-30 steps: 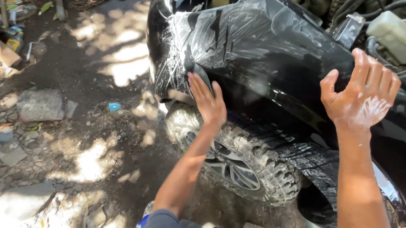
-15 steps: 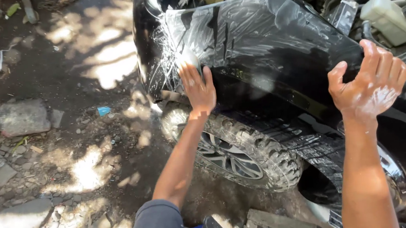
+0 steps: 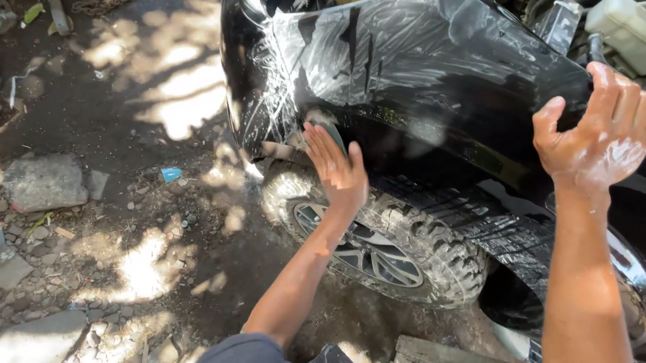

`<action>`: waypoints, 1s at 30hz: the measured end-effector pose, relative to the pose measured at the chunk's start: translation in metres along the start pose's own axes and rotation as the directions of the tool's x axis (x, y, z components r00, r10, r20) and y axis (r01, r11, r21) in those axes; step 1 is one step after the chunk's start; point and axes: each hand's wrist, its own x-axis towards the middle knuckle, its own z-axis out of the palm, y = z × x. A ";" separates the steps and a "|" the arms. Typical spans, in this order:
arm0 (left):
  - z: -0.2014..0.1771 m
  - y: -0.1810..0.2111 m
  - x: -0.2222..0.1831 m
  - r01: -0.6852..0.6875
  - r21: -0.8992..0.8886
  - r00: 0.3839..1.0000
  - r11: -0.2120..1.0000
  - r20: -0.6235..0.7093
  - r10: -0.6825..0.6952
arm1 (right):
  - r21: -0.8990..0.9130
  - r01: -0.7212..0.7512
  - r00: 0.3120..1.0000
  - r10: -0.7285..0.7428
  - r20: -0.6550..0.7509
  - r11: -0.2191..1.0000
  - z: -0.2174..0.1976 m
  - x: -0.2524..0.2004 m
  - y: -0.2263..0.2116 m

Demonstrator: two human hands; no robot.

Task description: Wet sanding the fender of a black car to prepare for surface repair or painting.

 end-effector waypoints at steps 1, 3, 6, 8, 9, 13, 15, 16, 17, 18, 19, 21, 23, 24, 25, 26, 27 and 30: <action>0.003 0.013 -0.004 0.137 -0.004 0.990 0.991 0.014 -0.137 | 0.004 -0.003 1.000 0.003 0.005 1.000 -0.002 -0.002 -0.001; 0.002 0.036 -0.005 0.264 -0.006 0.964 0.964 0.031 -0.264 | 0.005 -0.013 1.000 0.013 0.007 1.000 -0.001 -0.004 -0.001; -0.008 0.031 -0.002 -0.114 -0.112 0.993 0.987 -0.033 0.110 | 0.033 -0.025 1.000 0.026 -0.004 0.999 -0.003 -0.004 -0.001; 0.006 -0.022 0.007 -0.311 -0.008 0.925 0.950 0.229 0.304 | 0.037 -0.024 1.000 0.024 -0.019 0.999 0.000 0.000 0.000; 0.011 -0.032 0.015 -0.311 -0.014 0.923 0.950 0.232 0.305 | 0.032 -0.025 1.000 0.025 -0.015 0.999 -0.003 0.004 -0.003; 0.007 0.021 0.023 -0.045 0.332 0.998 0.942 0.046 0.032 | 0.034 -0.047 0.999 0.048 -0.010 0.998 -0.009 0.004 -0.008; -0.007 0.059 0.016 0.141 -0.098 0.990 0.985 0.026 -0.139 | 0.035 -0.062 0.998 0.063 -0.012 0.997 -0.008 0.005 -0.008; -0.011 0.058 0.008 0.006 -0.059 0.998 0.998 0.067 -0.002 | 0.058 -0.081 0.997 0.081 -0.007 0.995 -0.007 0.005 -0.009; -0.011 0.059 -0.001 -0.127 -0.032 0.985 0.991 0.110 0.130 | 0.077 -0.094 0.996 0.095 -0.001 0.993 -0.005 0.005 -0.007; -0.008 0.034 0.007 -0.132 -0.040 0.984 0.990 0.112 0.136 | 0.068 -0.098 0.995 0.098 -0.002 0.993 -0.005 0.006 -0.008; -0.002 0.008 0.017 -0.121 0.027 0.988 0.992 0.094 0.118 | 0.072 -0.104 0.994 0.105 -0.017 0.992 -0.004 0.009 -0.009; 0.006 -0.015 0.035 -0.104 0.088 0.992 0.991 0.082 0.097 | 0.071 -0.109 0.994 0.111 -0.024 0.992 -0.004 0.011 -0.010; 0.009 -0.013 0.055 0.408 -0.029 0.903 0.912 0.163 -0.399 | 0.054 -0.112 0.993 0.114 -0.037 0.992 -0.007 0.011 -0.015; 0.010 0.021 0.042 0.405 -0.029 0.904 0.914 0.164 -0.395 | 0.052 -0.115 0.992 0.117 -0.039 0.992 -0.005 0.014 -0.014; 0.010 0.057 0.022 0.230 -0.064 0.970 0.971 0.092 -0.224 | 0.061 -0.119 0.992 0.121 -0.030 0.991 -0.006 0.011 -0.012; 0.009 0.092 0.002 0.045 -0.088 0.999 0.995 0.014 -0.044 | 0.070 -0.124 0.992 0.126 -0.021 0.990 -0.007 0.009 -0.011; 0.007 0.086 -0.004 0.046 -0.088 0.999 0.995 0.016 -0.045 | 0.070 -0.124 0.992 0.126 -0.020 0.990 -0.010 0.007 -0.013; 0.000 0.057 0.004 -0.267 -0.042 0.954 0.963 0.133 0.270 | 0.110 -0.103 0.994 0.107 -0.032 0.989 -0.013 0.015 -0.015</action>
